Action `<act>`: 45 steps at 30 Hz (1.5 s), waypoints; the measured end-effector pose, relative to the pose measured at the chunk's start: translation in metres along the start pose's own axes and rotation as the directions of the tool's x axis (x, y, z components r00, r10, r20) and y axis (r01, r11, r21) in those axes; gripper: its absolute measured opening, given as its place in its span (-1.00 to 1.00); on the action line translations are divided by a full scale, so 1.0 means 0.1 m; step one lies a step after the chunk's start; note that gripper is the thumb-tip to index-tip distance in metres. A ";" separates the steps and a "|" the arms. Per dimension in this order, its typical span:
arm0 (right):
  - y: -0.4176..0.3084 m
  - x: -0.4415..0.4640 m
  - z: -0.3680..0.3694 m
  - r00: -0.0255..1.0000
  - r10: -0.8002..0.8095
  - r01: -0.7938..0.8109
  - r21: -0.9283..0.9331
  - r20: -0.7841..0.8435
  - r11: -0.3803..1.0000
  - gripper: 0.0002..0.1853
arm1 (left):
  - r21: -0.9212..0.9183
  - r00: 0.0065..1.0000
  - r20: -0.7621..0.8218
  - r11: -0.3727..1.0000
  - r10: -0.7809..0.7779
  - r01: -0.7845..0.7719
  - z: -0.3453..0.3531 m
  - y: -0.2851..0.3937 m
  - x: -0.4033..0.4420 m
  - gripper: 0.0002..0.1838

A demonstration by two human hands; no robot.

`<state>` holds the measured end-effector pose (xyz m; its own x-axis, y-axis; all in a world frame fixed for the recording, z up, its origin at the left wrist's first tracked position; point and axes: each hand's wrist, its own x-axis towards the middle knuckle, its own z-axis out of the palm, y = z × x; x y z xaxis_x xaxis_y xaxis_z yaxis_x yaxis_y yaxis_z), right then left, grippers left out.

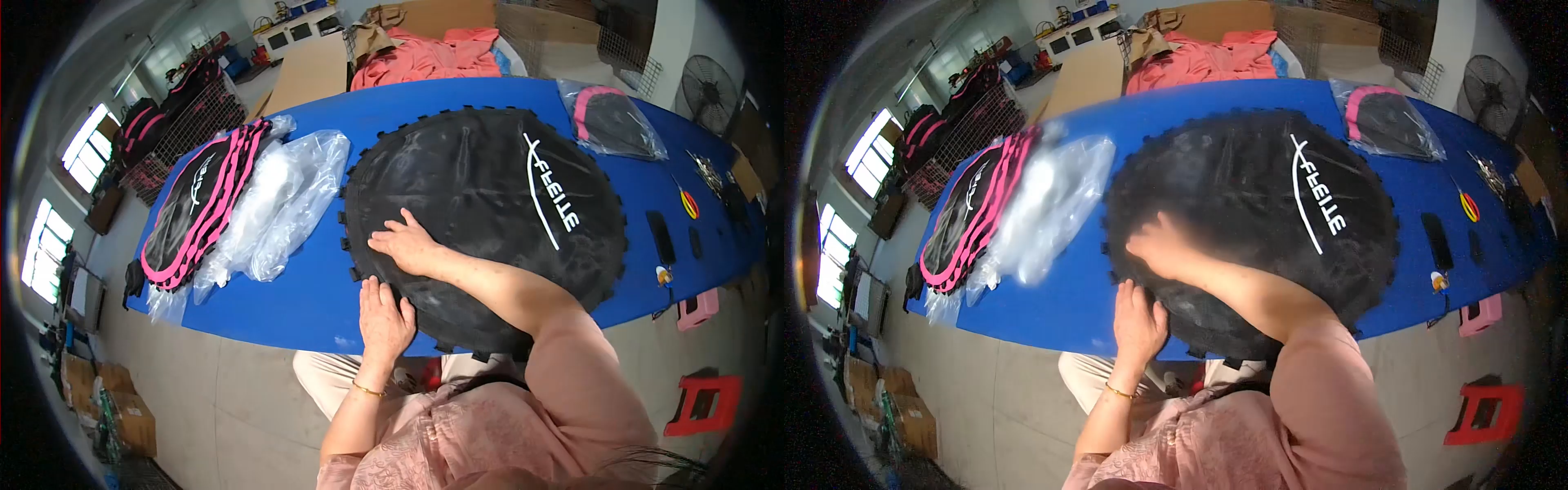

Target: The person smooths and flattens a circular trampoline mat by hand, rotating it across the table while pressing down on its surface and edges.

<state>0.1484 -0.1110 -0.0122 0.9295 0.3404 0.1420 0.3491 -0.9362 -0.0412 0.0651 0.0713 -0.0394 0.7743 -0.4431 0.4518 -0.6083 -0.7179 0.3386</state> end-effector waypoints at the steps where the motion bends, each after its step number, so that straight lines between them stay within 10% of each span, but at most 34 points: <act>1: -0.04 -0.16 -0.08 0.999 -0.033 0.032 0.023 0.032 0.999 -0.49 | -0.006 1.000 0.003 1.000 0.006 -0.006 0.02 -0.01 0.01 -0.50; 12: 0.19 -2.45 -0.35 0.981 0.140 -0.131 0.078 -0.133 0.988 -0.28 | -0.012 0.999 -0.047 1.000 0.027 -0.028 0.06 -0.08 -0.02 -0.47; 19: 0.44 -3.29 -0.51 0.815 0.554 -0.569 -0.052 -0.170 0.821 -0.26 | -0.002 0.998 -0.035 0.999 0.052 -0.052 0.06 -0.10 -0.02 -0.48; 26: -0.20 -2.53 -0.62 0.943 0.328 -0.330 0.032 0.059 0.943 -0.34 | -0.015 0.998 -0.007 0.998 0.054 -0.055 0.09 -0.16 -0.02 -0.49; 29: -0.32 -2.32 -0.28 0.974 0.174 -0.165 0.071 -0.144 0.984 -0.42 | -0.009 0.997 -0.005 0.997 0.079 -0.079 0.08 -0.20 -0.04 -0.52; 45: -0.31 -2.33 -0.26 0.950 0.209 -0.088 0.444 -0.231 0.892 -0.77 | -0.443 0.889 0.313 0.879 0.336 -0.176 -0.09 0.90 -0.29 -0.46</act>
<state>-0.0824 -0.1634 -0.0180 0.9287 0.1075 0.3550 0.2821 -0.8261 -0.4879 -0.0136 0.0238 -0.0146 0.5383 -0.8026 0.2570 -0.7484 -0.3151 0.5836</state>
